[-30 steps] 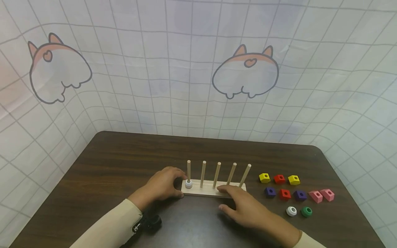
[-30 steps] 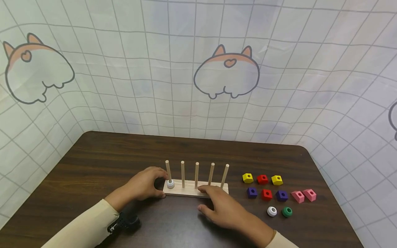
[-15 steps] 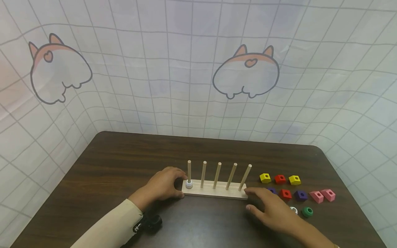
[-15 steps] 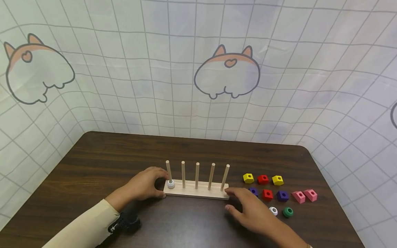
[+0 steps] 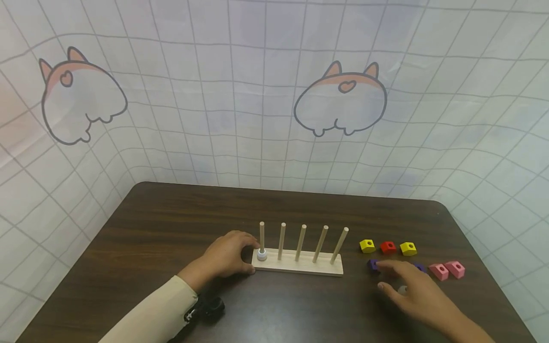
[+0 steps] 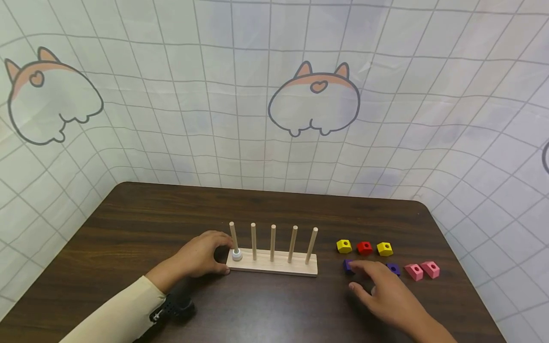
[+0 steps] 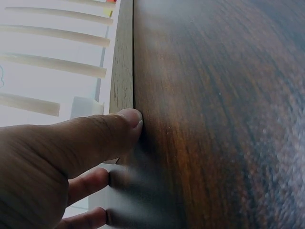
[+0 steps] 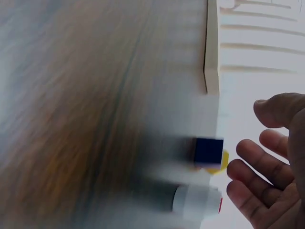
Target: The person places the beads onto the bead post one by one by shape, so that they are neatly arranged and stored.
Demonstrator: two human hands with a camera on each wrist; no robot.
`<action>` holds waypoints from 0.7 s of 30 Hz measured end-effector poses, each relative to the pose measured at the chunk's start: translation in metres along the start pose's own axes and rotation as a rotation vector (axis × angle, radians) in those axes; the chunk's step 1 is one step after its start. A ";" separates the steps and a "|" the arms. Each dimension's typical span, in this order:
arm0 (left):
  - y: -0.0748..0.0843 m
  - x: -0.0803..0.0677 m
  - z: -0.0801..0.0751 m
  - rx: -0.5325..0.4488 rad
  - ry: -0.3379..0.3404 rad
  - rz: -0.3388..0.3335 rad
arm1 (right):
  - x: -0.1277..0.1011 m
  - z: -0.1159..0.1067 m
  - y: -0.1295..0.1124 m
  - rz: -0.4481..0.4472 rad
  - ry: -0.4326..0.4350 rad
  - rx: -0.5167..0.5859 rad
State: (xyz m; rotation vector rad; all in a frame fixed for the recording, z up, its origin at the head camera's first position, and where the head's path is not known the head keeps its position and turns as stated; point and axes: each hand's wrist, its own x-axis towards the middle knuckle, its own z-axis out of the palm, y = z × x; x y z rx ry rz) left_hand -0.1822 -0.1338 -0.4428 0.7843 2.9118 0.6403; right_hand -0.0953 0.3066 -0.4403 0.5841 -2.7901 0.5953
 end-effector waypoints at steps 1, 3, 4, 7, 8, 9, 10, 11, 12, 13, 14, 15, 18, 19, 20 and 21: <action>0.000 0.000 0.000 -0.004 -0.001 -0.002 | -0.002 -0.001 0.003 -0.004 0.005 -0.013; 0.000 0.000 -0.001 -0.006 0.000 0.002 | -0.006 -0.002 0.008 -0.008 0.019 -0.035; 0.000 0.000 -0.001 -0.007 0.000 0.003 | -0.007 -0.003 0.010 -0.005 0.027 -0.044; 0.001 0.000 -0.001 -0.009 -0.003 0.005 | -0.012 -0.005 0.015 0.016 0.020 -0.048; 0.001 0.000 -0.001 -0.009 -0.004 0.003 | -0.014 -0.005 0.016 0.031 0.011 -0.044; 0.001 0.000 -0.001 -0.010 -0.005 0.001 | -0.015 -0.006 0.018 0.041 0.004 -0.040; 0.001 0.000 -0.001 -0.010 -0.004 0.001 | -0.016 -0.006 0.019 0.049 -0.004 -0.040; 0.001 0.000 -0.001 -0.011 -0.004 0.000 | -0.017 -0.006 0.020 0.056 -0.012 -0.041; 0.001 0.000 -0.002 -0.009 -0.003 0.000 | -0.018 -0.006 0.021 0.057 -0.014 -0.046; 0.002 0.000 -0.002 -0.007 -0.002 0.001 | -0.019 -0.006 0.022 0.059 -0.018 -0.047; 0.002 0.000 -0.002 -0.005 -0.001 0.003 | -0.020 -0.006 0.023 0.057 -0.020 -0.049; 0.002 0.000 -0.002 -0.004 -0.001 0.006 | -0.020 -0.006 0.024 0.054 -0.019 -0.051; 0.001 0.000 -0.002 -0.004 -0.001 0.007 | -0.022 -0.005 0.026 0.057 -0.045 -0.050; 0.001 0.000 -0.002 -0.004 -0.003 0.006 | -0.022 -0.006 0.027 0.070 -0.069 -0.043; 0.001 0.000 -0.001 -0.006 -0.004 0.006 | -0.022 -0.006 0.027 0.083 -0.091 -0.037; 0.001 0.000 -0.002 -0.005 -0.002 0.006 | -0.023 -0.007 0.028 0.097 -0.117 -0.025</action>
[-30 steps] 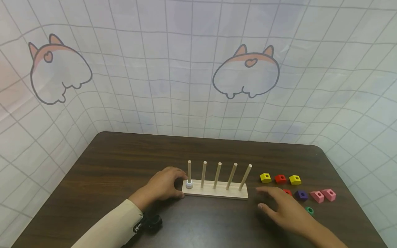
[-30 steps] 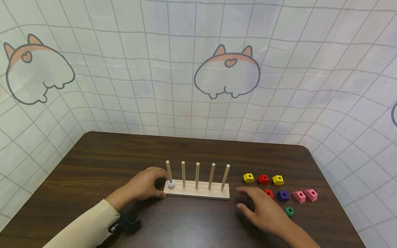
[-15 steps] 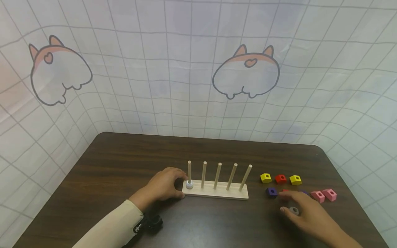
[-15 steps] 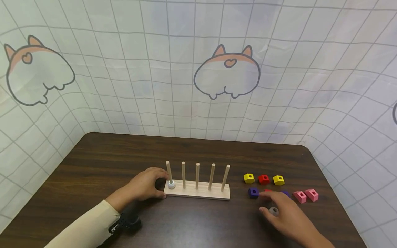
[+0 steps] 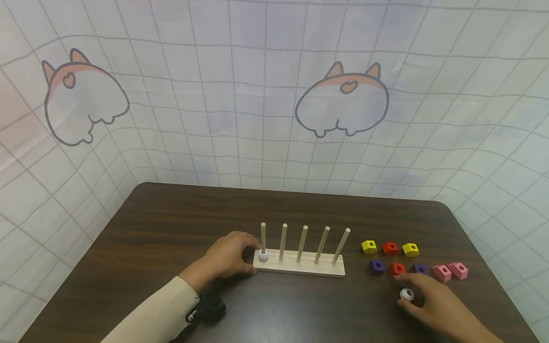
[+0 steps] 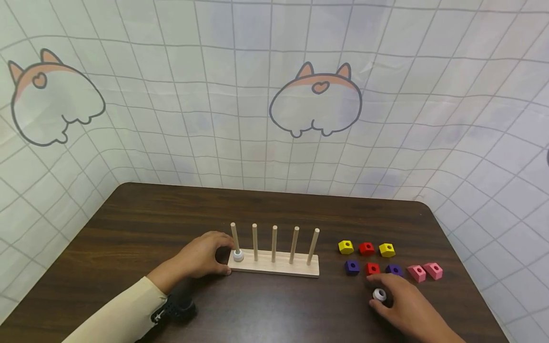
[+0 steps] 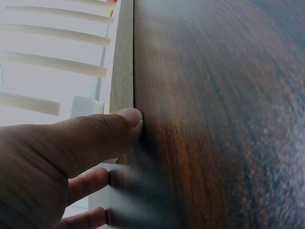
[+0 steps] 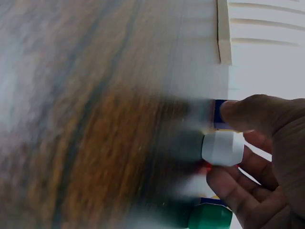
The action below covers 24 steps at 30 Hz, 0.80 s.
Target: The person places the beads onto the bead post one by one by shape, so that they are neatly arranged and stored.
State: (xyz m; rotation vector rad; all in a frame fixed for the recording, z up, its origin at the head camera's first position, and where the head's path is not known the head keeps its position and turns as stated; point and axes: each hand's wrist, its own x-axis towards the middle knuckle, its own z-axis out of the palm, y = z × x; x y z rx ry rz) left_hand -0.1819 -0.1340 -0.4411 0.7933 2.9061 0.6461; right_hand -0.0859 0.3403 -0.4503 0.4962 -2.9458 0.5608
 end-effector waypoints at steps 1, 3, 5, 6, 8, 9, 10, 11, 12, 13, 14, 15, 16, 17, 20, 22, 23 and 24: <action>0.000 0.000 0.000 0.000 0.000 -0.001 | -0.001 -0.001 0.000 0.013 -0.020 0.010; -0.001 0.000 0.001 0.000 0.002 0.001 | -0.001 -0.001 0.000 0.026 -0.051 0.027; -0.001 0.000 0.001 0.000 0.005 0.002 | -0.001 0.000 0.000 0.006 -0.044 0.043; -0.002 0.000 0.001 0.000 0.006 0.003 | -0.001 0.001 -0.001 -0.003 -0.041 0.049; -0.002 0.000 0.002 0.001 0.005 0.006 | 0.000 0.002 -0.002 -0.016 -0.027 0.054; -0.003 0.000 0.002 0.002 0.004 0.007 | 0.001 0.002 -0.003 -0.013 -0.024 0.054; -0.003 0.000 0.002 0.001 0.004 0.007 | 0.002 0.002 -0.004 -0.008 -0.032 0.053; -0.003 0.000 0.002 0.000 0.003 0.007 | 0.004 0.002 -0.005 -0.006 -0.034 0.047; -0.003 0.000 0.002 -0.001 0.002 0.007 | 0.006 0.002 -0.006 0.003 -0.042 0.043; -0.004 0.000 0.002 -0.002 0.002 0.007 | 0.007 0.003 -0.008 0.005 -0.039 0.041; -0.004 0.000 0.002 -0.003 0.001 0.006 | 0.009 0.003 -0.009 0.004 -0.043 0.039; -0.004 0.000 0.002 -0.004 0.002 0.006 | 0.011 0.004 -0.011 -0.004 -0.037 0.037; -0.004 0.000 0.002 -0.003 0.003 0.007 | 0.013 0.004 -0.012 -0.014 -0.030 0.040; -0.004 0.000 0.002 -0.002 0.005 0.007 | 0.015 0.004 -0.014 -0.031 -0.012 0.038; -0.004 0.000 0.002 0.001 0.008 0.008 | 0.022 0.005 -0.018 -0.109 0.065 0.025; -0.004 0.001 0.003 0.000 0.007 0.006 | 0.026 0.004 -0.021 -0.154 0.122 0.007; -0.005 0.001 0.003 0.000 0.007 0.006 | 0.028 0.003 -0.023 -0.170 0.144 0.003; -0.005 0.001 0.004 -0.001 0.006 0.004 | 0.030 0.002 -0.025 -0.182 0.158 0.009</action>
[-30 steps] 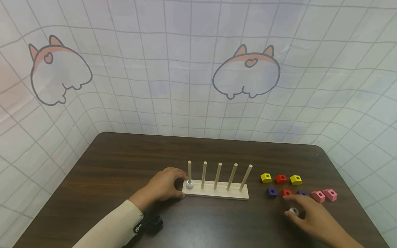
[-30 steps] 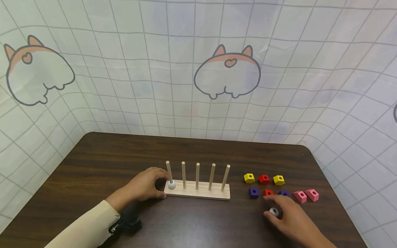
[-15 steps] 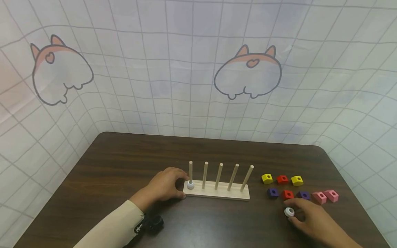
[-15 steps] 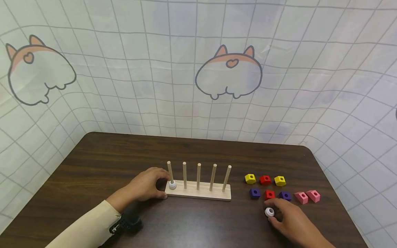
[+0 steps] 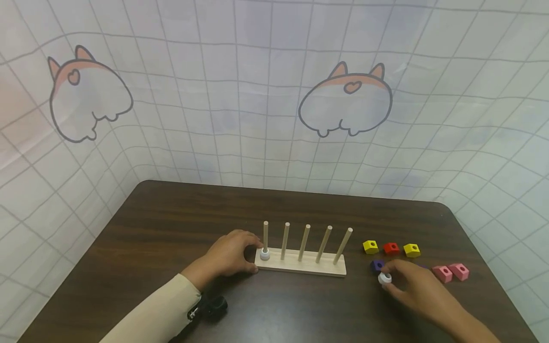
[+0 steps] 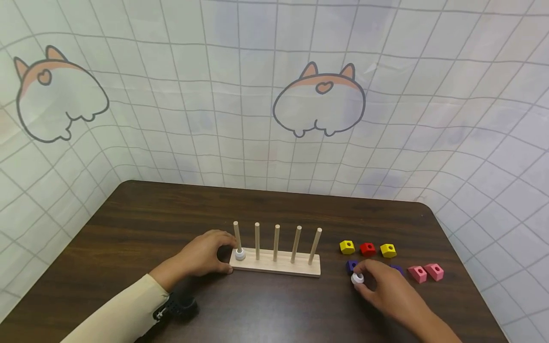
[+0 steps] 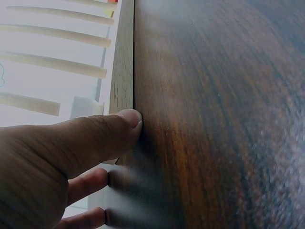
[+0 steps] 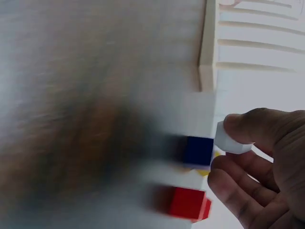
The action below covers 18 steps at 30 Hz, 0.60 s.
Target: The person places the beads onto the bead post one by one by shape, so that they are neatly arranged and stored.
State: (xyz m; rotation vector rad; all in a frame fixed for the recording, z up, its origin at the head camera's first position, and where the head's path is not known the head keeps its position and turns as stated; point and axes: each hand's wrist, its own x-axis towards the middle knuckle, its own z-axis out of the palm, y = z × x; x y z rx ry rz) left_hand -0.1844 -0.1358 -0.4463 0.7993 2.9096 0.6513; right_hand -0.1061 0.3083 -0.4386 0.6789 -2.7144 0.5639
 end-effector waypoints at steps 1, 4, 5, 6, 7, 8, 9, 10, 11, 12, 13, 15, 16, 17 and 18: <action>0.000 0.000 0.000 0.001 -0.002 -0.002 | 0.003 -0.001 -0.002 -0.005 0.008 0.010; 0.000 0.000 0.000 0.002 -0.004 -0.003 | 0.012 -0.008 -0.009 -0.003 0.012 0.046; 0.001 0.000 -0.001 0.003 -0.004 -0.002 | 0.015 -0.010 -0.011 -0.005 0.015 0.057; 0.001 0.000 -0.001 0.004 -0.004 -0.002 | 0.018 -0.012 -0.013 -0.006 0.017 0.066; 0.001 0.000 -0.001 0.004 -0.004 -0.001 | 0.022 -0.015 -0.016 -0.005 0.023 0.072; 0.001 0.000 -0.002 0.004 -0.003 0.000 | 0.025 -0.017 -0.018 -0.006 0.031 0.072; 0.001 0.000 -0.002 0.008 -0.004 0.001 | 0.027 -0.019 -0.021 -0.006 0.039 0.070; 0.001 0.000 -0.002 0.010 -0.004 0.001 | 0.030 -0.021 -0.023 -0.006 0.044 0.069; 0.001 0.000 -0.002 0.011 -0.004 0.002 | 0.032 -0.023 -0.025 -0.001 0.048 0.067; 0.001 0.000 -0.002 0.014 -0.003 0.004 | 0.034 -0.024 -0.027 0.003 0.051 0.068; 0.001 0.000 -0.002 0.017 -0.004 0.004 | 0.036 -0.026 -0.028 0.001 0.056 0.068; 0.001 0.000 -0.001 0.024 -0.005 0.007 | 0.039 -0.029 -0.031 -0.008 0.067 0.072; 0.001 0.000 -0.002 0.021 -0.004 0.007 | 0.042 -0.030 -0.033 -0.014 0.070 0.075; 0.002 0.000 -0.002 0.020 -0.004 0.007 | 0.044 -0.031 -0.034 -0.019 0.074 0.081; 0.002 0.000 -0.002 0.019 -0.004 0.006 | 0.046 -0.032 -0.036 -0.029 0.079 0.088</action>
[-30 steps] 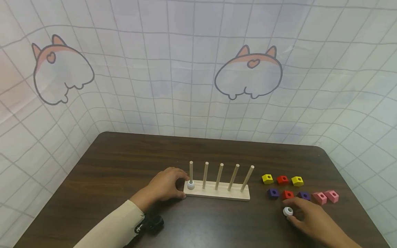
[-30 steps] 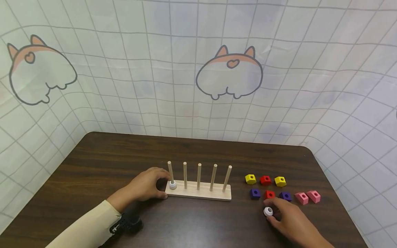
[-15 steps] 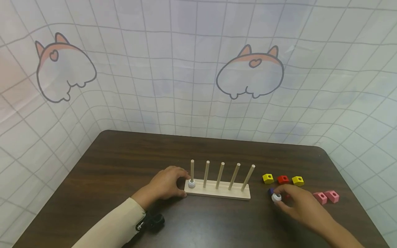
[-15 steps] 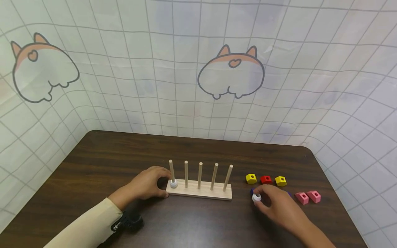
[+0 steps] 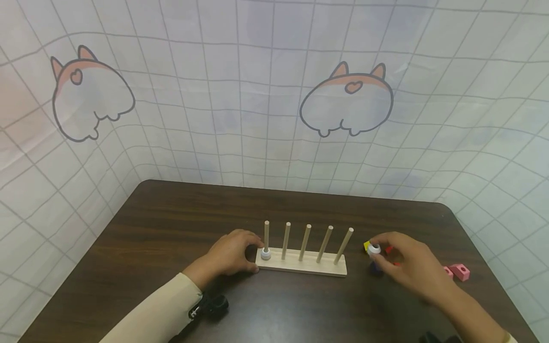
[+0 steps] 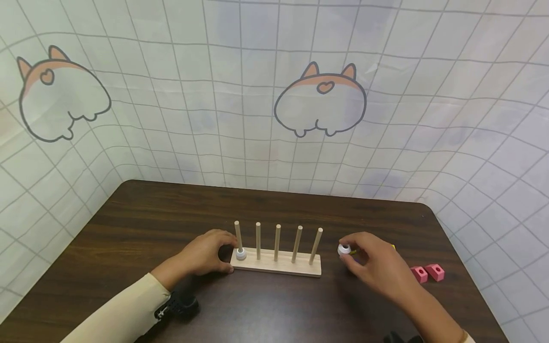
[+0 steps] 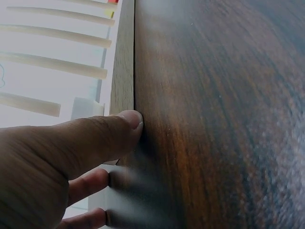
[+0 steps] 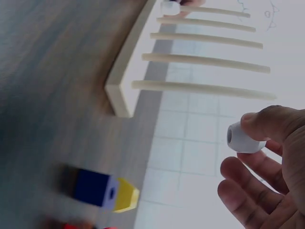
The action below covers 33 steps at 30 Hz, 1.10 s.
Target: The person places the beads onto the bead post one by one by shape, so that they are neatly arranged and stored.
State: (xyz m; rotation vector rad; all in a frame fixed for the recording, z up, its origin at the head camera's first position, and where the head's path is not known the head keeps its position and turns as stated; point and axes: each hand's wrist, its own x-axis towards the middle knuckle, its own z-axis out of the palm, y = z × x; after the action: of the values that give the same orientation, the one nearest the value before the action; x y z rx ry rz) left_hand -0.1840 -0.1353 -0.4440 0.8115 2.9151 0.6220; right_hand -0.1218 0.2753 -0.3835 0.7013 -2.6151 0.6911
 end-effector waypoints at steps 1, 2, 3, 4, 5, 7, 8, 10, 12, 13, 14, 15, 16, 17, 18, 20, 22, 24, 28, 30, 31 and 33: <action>0.000 0.000 0.000 -0.003 -0.003 -0.002 | 0.003 -0.001 -0.001 -0.006 0.003 0.004; 0.000 0.000 0.000 -0.004 -0.003 -0.002 | 0.005 -0.001 -0.003 -0.008 0.005 0.009; 0.001 0.000 -0.001 -0.006 -0.003 -0.003 | 0.008 -0.002 -0.005 -0.013 0.007 0.012; 0.001 0.000 -0.001 -0.006 -0.002 -0.001 | 0.010 -0.003 -0.007 -0.011 0.007 0.011; 0.001 0.000 -0.001 -0.006 -0.004 -0.002 | 0.012 -0.004 -0.009 -0.008 0.008 0.011; 0.001 -0.001 -0.001 -0.007 -0.005 -0.004 | 0.017 -0.006 -0.012 -0.006 0.013 -0.001; 0.001 -0.001 -0.001 -0.007 -0.004 -0.005 | 0.019 -0.007 -0.014 -0.004 0.015 -0.010; 0.001 -0.001 -0.001 -0.012 -0.005 -0.008 | 0.022 -0.009 -0.017 -0.003 0.020 -0.017; 0.001 -0.001 -0.001 -0.014 -0.003 -0.007 | 0.025 -0.011 -0.020 -0.009 0.026 -0.007; 0.001 -0.001 -0.001 -0.014 -0.003 -0.006 | 0.027 -0.011 -0.021 -0.011 0.029 0.000; 0.001 -0.001 -0.001 -0.015 -0.003 -0.005 | 0.028 -0.012 -0.022 -0.010 0.029 0.008; 0.001 -0.001 -0.001 -0.017 -0.002 -0.005 | 0.029 -0.012 -0.022 -0.009 0.028 0.017; 0.001 -0.001 -0.001 -0.018 -0.002 -0.005 | 0.031 -0.013 -0.023 -0.010 0.027 0.022; 0.001 -0.001 -0.001 -0.019 -0.003 -0.006 | 0.033 -0.013 -0.024 -0.011 0.028 0.024; 0.001 0.000 -0.001 -0.021 -0.004 -0.009 | 0.034 -0.013 -0.024 -0.011 0.028 0.025; 0.001 0.000 -0.001 -0.022 -0.005 -0.010 | 0.037 -0.014 -0.026 -0.007 0.027 0.028; 0.000 0.000 -0.001 -0.021 -0.004 -0.007 | 0.039 -0.015 -0.027 -0.005 0.031 0.033; 0.000 0.000 -0.001 -0.019 -0.003 -0.004 | 0.041 -0.016 -0.030 0.007 0.033 0.036; 0.001 0.000 -0.001 -0.017 -0.005 -0.004 | 0.044 -0.017 -0.033 0.032 0.028 0.046; 0.000 0.000 -0.001 -0.017 -0.005 -0.005 | 0.046 -0.017 -0.036 0.031 0.027 0.060; 0.000 0.000 -0.001 -0.015 -0.006 -0.006 | 0.047 -0.016 -0.037 0.028 0.027 0.070; 0.000 0.001 -0.001 -0.013 -0.007 -0.007 | 0.049 -0.016 -0.039 0.020 0.025 0.087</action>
State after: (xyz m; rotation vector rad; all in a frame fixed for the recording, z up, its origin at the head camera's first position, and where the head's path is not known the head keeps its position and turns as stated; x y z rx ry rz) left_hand -0.1844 -0.1349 -0.4431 0.8008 2.9033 0.6357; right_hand -0.1374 0.2362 -0.3353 0.6878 -2.5853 0.8182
